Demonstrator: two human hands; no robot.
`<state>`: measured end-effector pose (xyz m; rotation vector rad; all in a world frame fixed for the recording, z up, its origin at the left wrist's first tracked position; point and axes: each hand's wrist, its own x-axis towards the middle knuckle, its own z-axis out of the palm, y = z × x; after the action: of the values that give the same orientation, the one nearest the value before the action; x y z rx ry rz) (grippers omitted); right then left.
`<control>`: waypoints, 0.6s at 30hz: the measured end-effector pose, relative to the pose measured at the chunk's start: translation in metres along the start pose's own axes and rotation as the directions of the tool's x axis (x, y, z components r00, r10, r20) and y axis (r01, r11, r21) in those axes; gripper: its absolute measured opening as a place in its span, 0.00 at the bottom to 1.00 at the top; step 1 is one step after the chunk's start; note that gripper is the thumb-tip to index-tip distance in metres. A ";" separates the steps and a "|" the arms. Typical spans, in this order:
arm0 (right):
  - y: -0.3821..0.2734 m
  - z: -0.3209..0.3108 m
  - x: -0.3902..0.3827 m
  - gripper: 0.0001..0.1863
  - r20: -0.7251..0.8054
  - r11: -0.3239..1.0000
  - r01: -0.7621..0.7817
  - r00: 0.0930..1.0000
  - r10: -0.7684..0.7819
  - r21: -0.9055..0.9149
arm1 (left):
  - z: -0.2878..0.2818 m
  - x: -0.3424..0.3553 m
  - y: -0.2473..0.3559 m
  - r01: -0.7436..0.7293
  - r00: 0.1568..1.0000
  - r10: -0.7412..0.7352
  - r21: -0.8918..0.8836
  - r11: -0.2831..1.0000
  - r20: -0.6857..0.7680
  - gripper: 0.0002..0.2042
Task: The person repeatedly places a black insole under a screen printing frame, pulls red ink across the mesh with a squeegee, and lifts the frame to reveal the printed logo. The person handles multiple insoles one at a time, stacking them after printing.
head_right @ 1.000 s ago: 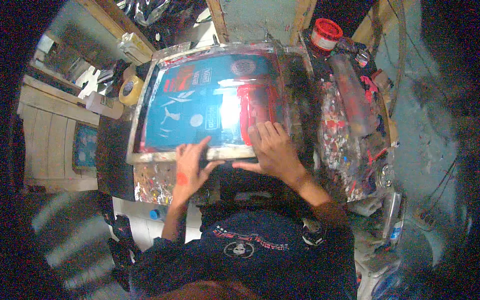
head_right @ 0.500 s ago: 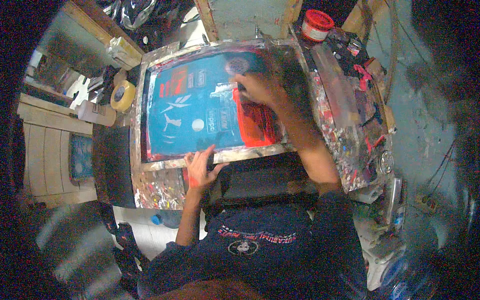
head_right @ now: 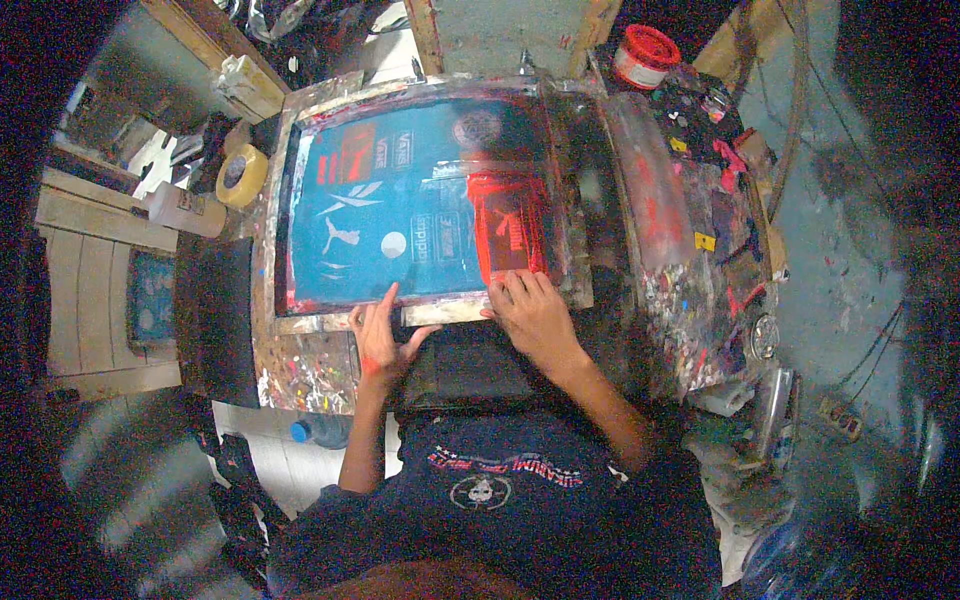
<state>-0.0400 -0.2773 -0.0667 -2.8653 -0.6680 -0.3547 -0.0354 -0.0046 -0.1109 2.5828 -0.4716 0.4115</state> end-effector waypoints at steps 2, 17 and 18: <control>-0.011 -0.013 -0.002 0.29 0.004 0.999 -0.043 0.999 0.043 0.018 | 0.001 -0.004 -0.004 0.011 1.000 -0.012 -0.023 1.000 -0.014 0.46; 0.038 -0.250 0.212 0.51 -0.120 0.994 -0.075 0.989 0.084 0.080 | -0.036 0.148 0.043 -0.202 0.957 0.171 -0.118 0.972 -0.233 0.19; 0.064 -0.263 0.218 0.52 -0.148 0.998 -0.068 0.986 0.070 0.019 | 0.010 0.164 0.046 -0.182 0.971 0.152 -0.158 0.971 -0.185 0.22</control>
<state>0.1289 -0.3035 0.2356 -2.8057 -0.5405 -0.5452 0.0951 -0.0891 -0.0406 2.3235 -0.6374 0.6184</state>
